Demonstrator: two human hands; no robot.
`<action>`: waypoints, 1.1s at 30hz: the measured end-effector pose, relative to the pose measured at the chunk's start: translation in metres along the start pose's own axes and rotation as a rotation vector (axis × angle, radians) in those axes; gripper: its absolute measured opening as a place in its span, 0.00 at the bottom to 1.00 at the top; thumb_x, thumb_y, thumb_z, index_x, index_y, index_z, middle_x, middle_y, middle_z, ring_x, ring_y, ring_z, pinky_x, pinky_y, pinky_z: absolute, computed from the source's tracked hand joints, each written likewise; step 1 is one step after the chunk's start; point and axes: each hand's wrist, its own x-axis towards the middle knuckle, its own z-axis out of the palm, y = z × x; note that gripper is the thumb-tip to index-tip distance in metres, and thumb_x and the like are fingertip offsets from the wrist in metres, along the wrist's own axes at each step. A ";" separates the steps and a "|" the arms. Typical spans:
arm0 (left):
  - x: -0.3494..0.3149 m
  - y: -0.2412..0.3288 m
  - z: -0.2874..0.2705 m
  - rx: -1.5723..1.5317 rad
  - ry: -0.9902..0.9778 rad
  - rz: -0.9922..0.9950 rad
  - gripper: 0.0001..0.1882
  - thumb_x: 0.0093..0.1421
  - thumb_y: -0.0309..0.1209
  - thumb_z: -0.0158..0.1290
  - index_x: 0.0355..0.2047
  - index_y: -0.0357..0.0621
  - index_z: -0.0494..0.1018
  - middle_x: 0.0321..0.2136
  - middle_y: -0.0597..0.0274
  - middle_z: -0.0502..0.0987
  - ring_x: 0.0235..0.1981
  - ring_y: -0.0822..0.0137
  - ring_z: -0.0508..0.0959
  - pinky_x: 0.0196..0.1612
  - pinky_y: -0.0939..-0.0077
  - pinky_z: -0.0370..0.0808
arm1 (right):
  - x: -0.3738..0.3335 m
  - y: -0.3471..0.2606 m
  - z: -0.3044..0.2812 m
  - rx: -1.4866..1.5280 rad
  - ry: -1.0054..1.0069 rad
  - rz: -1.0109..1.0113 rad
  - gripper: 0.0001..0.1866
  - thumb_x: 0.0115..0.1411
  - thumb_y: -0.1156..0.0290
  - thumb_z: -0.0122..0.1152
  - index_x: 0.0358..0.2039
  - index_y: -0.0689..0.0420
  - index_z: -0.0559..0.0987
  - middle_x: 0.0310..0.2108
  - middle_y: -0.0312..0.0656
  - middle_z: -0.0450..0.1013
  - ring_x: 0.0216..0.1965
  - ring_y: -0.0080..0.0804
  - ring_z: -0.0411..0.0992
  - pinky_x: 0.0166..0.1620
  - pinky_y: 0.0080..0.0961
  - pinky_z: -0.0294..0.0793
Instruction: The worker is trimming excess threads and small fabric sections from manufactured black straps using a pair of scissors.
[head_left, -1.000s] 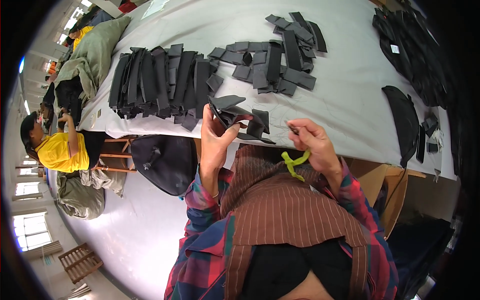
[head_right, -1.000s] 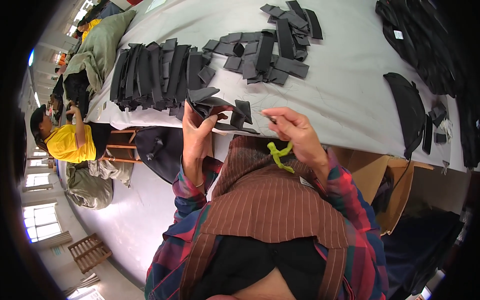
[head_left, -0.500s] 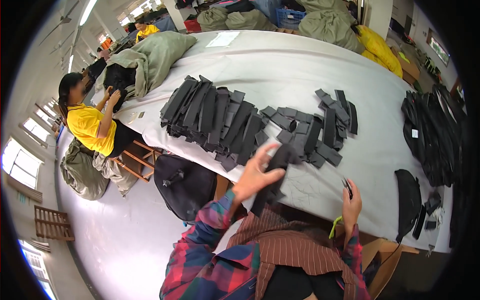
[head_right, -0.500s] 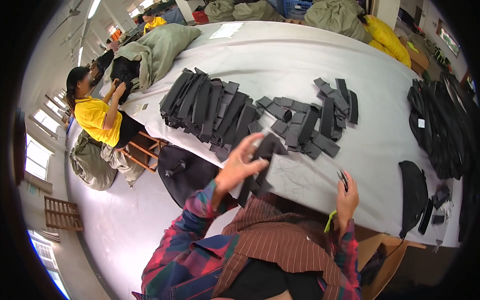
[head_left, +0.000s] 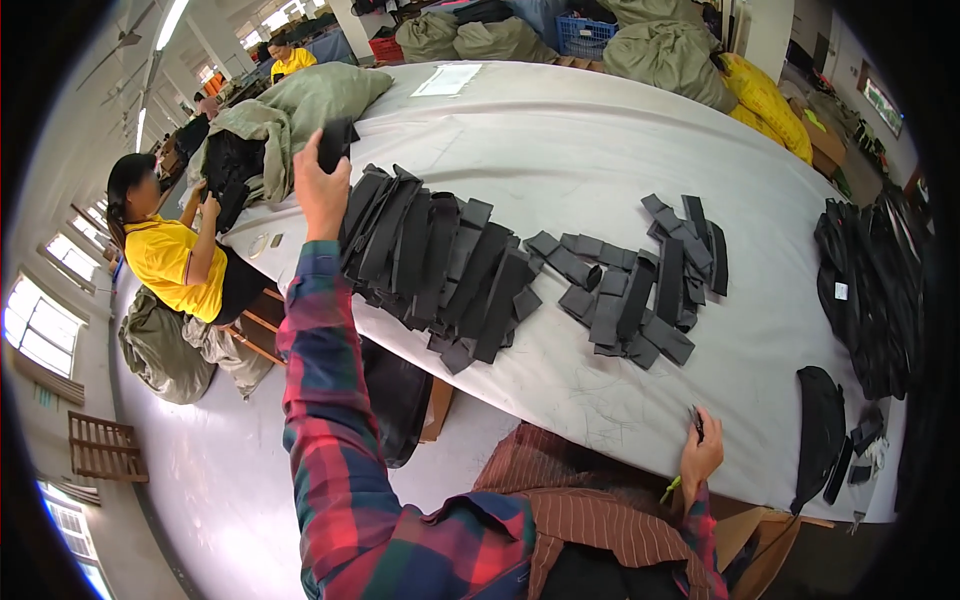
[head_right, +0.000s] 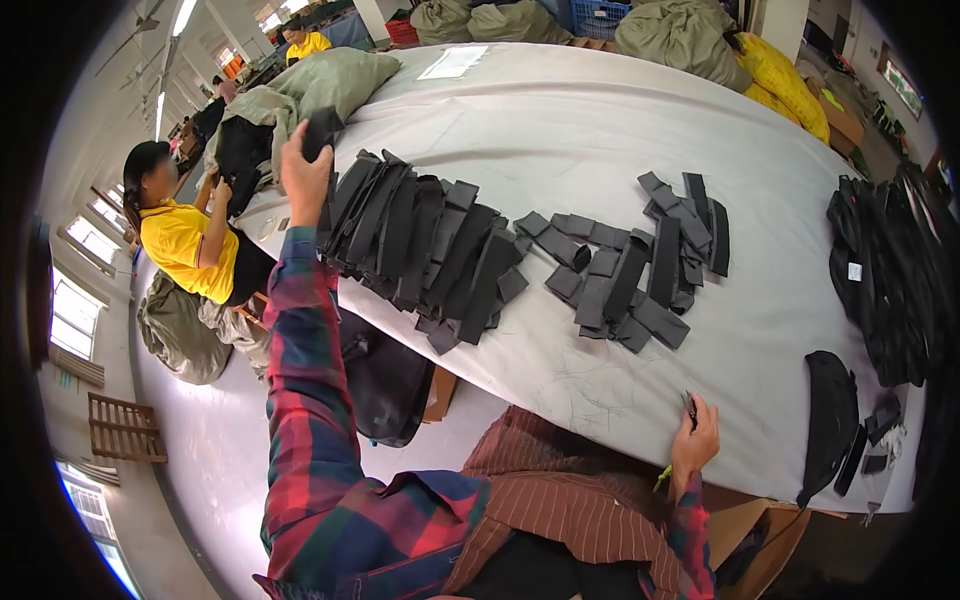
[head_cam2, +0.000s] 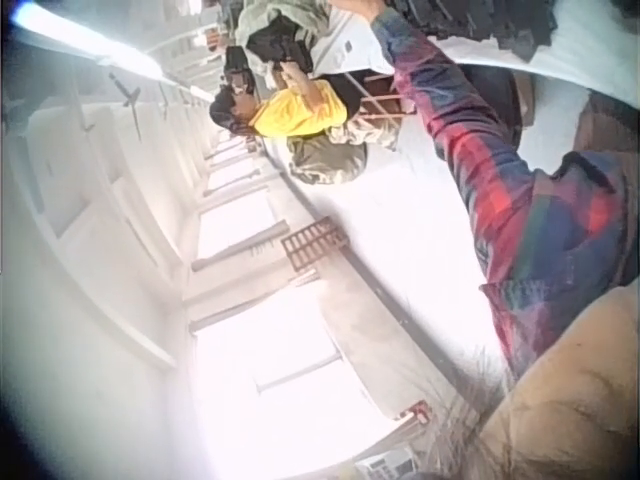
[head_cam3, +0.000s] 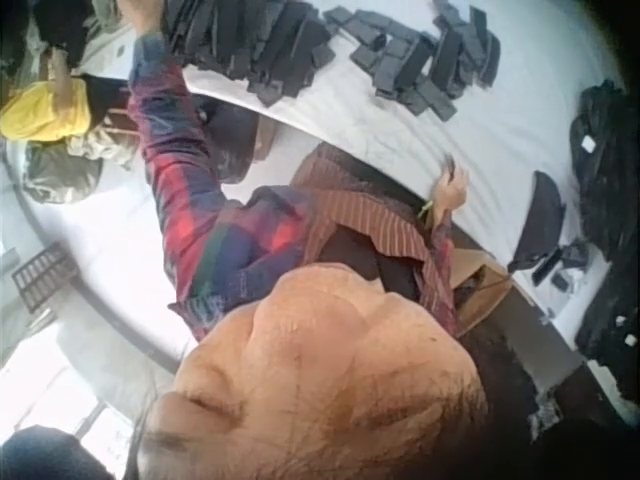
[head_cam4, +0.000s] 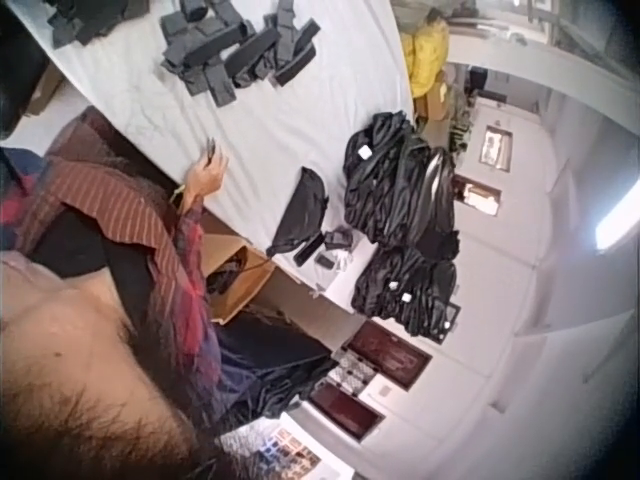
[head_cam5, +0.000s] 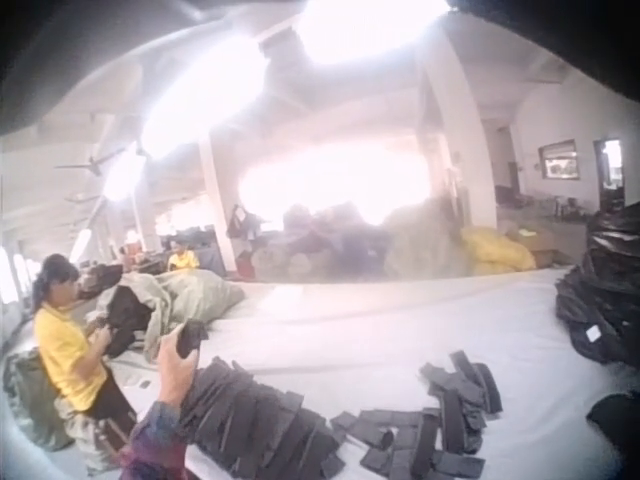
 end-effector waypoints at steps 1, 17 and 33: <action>-0.009 -0.026 0.016 0.030 -0.056 -0.042 0.27 0.52 0.36 0.58 0.52 0.42 0.68 0.46 0.47 0.72 0.48 0.48 0.71 0.54 0.56 0.64 | 0.000 -0.002 0.000 0.003 -0.003 -0.002 0.16 0.54 0.76 0.56 0.44 0.51 0.77 0.34 0.44 0.69 0.35 0.48 0.70 0.37 0.36 0.70; -0.106 0.056 0.046 0.121 -0.497 0.133 0.24 0.51 0.35 0.57 0.50 0.49 0.70 0.59 0.52 0.61 0.58 0.49 0.62 0.54 0.41 0.56 | -0.003 -0.009 -0.008 0.069 0.009 0.031 0.16 0.53 0.78 0.55 0.44 0.52 0.77 0.34 0.44 0.72 0.35 0.45 0.72 0.38 0.32 0.71; -0.242 0.244 0.167 -0.545 -1.048 -0.087 0.21 0.53 0.36 0.57 0.45 0.35 0.73 0.34 0.47 0.78 0.34 0.56 0.79 0.38 0.66 0.75 | -0.003 -0.008 -0.011 0.389 0.089 0.164 0.16 0.50 0.80 0.56 0.41 0.54 0.77 0.29 0.43 0.73 0.31 0.41 0.73 0.34 0.29 0.71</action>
